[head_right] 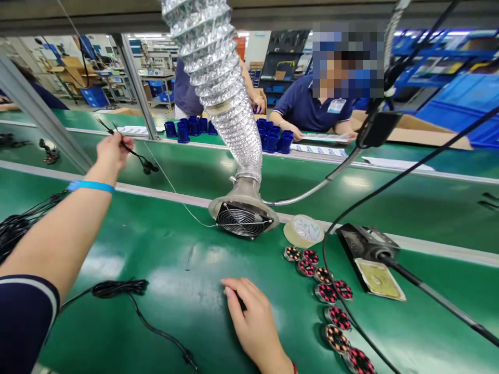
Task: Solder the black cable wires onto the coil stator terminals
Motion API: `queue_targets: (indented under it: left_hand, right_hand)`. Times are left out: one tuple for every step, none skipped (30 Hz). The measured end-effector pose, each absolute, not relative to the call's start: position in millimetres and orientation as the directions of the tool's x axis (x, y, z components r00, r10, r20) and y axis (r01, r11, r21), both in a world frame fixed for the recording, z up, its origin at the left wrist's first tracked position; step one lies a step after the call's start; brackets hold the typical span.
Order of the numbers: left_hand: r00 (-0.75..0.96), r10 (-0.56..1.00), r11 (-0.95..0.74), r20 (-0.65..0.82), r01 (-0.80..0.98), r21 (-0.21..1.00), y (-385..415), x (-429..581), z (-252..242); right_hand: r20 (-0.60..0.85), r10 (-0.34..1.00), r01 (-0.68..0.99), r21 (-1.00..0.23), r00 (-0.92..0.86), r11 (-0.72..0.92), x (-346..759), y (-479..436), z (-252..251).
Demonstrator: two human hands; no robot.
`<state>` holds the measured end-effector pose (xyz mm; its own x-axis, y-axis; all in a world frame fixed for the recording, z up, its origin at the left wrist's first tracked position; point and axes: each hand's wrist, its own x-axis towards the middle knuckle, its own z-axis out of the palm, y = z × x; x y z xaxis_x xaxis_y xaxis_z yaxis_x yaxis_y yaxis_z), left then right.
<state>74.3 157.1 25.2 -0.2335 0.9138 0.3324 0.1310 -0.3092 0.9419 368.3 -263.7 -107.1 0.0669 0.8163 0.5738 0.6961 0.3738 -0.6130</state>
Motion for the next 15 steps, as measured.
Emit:
queue_targets:
  left_hand:
    - [-0.285,0.889,-0.342,0.358,0.106,0.934,148.8,59.2,40.5]
    - [-0.307,0.870,-0.377,0.386,0.091,0.922,139.5,45.7,55.4]
    - [-0.334,0.845,-0.413,0.417,0.086,0.907,129.3,34.2,69.7]
    - [-0.344,0.827,-0.443,0.445,0.089,0.892,118.3,24.9,83.3]
    - [-0.345,0.809,-0.473,0.476,0.100,0.876,106.5,17.9,96.0]
    - [-0.334,0.797,-0.496,0.504,0.114,0.861,93.6,13.6,107.3]
    - [-0.316,0.784,-0.522,0.534,0.132,0.843,79.8,11.7,116.8]
    - [-0.289,0.771,-0.547,0.568,0.157,0.822,64.8,12.4,123.7]
    - [-0.252,0.757,-0.573,0.603,0.187,0.798,48.6,15.4,127.6]
    - [-0.198,0.746,-0.597,0.635,0.222,0.771,31.3,20.6,127.7]
    - [-0.133,0.737,-0.618,0.662,0.262,0.741,12.9,27.6,123.8]
    - [-0.048,0.744,-0.626,0.667,0.301,0.720,-6.5,36.2,115.8]
    - [0.058,0.763,-0.622,0.643,0.336,0.708,-26.6,46.0,103.8]
    - [0.198,0.786,-0.612,0.586,0.390,0.688,-47.1,56.8,88.3]
    - [0.403,0.769,-0.640,0.497,0.481,0.599,-67.6,68.4,69.9]
  right_hand:
    - [0.576,0.816,0.696,-0.608,0.056,0.381,366.9,-265.3,-106.3]
    - [0.577,0.815,0.696,-0.605,0.047,0.388,365.7,-267.4,-105.7]
    - [0.579,0.815,0.695,-0.602,0.039,0.394,364.5,-269.6,-105.1]
    - [0.581,0.813,0.692,-0.600,0.031,0.402,363.3,-271.9,-104.5]
    - [0.580,0.814,0.688,-0.600,0.024,0.408,362.0,-274.2,-103.8]
    - [0.578,0.816,0.684,-0.602,0.015,0.413,360.6,-276.2,-103.1]
    - [0.573,0.819,0.679,-0.605,0.008,0.416,359.1,-277.9,-102.3]
    - [0.567,0.824,0.675,-0.609,0.003,0.417,357.6,-279.2,-101.6]
    - [0.559,0.829,0.670,-0.616,0.001,0.415,356.2,-280.0,-101.2]
    - [0.549,0.836,0.662,-0.630,0.008,0.407,355.0,-280.4,-101.1]
    - [0.536,0.844,0.652,-0.648,0.023,0.394,354.1,-280.4,-101.3]
    - [0.523,0.851,0.641,-0.669,0.046,0.376,353.7,-280.0,-101.8]
    - [0.507,0.859,0.627,-0.693,0.075,0.355,353.7,-279.5,-102.4]
    - [0.493,0.864,0.618,-0.712,0.102,0.333,354.5,-279.1,-103.1]
    - [0.480,0.868,0.612,-0.728,0.131,0.310,355.9,-279.0,-103.4]
